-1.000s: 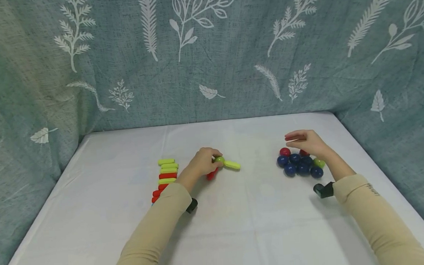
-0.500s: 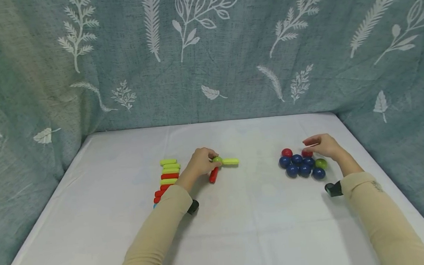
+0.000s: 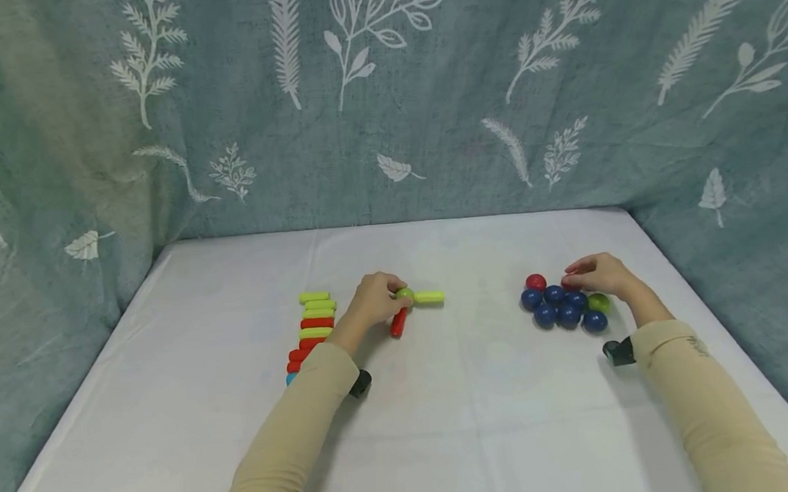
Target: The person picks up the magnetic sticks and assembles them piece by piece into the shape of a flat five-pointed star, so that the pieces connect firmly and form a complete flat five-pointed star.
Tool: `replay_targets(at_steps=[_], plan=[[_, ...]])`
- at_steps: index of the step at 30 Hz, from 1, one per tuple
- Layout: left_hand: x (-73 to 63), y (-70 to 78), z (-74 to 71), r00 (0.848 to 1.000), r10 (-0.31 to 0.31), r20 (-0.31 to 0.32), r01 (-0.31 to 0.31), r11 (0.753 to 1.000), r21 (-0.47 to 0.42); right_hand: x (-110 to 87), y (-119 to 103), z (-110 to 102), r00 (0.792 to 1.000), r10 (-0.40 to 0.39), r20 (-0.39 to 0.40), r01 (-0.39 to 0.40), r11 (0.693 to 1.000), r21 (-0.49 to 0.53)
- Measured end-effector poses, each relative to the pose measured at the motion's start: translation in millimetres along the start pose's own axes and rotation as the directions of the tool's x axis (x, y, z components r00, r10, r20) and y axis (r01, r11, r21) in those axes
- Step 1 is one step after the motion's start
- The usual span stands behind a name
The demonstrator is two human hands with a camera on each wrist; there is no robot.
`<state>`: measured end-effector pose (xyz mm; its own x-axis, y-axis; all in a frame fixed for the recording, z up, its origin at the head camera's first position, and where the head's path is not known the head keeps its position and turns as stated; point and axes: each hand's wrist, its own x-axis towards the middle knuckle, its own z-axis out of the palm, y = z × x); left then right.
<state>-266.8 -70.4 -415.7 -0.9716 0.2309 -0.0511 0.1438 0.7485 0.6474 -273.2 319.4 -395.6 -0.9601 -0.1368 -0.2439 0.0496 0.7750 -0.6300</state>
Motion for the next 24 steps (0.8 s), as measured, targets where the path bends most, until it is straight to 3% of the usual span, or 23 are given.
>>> replay_targets(at_steps=[12,24], plan=[[2.7,2.2,-1.3,1.000,-0.024,0.002,0.024,1.000,-0.008,12.1,-16.6,-1.2,0.996,0.011,-0.092,-0.008,0.999,0.039],[0.7,7.3,0.9,0.999,-0.045,-0.015,0.045,0.999,-0.002,27.2,-60.5,17.6,0.995,-0.092,-0.036,0.093,0.995,0.026]])
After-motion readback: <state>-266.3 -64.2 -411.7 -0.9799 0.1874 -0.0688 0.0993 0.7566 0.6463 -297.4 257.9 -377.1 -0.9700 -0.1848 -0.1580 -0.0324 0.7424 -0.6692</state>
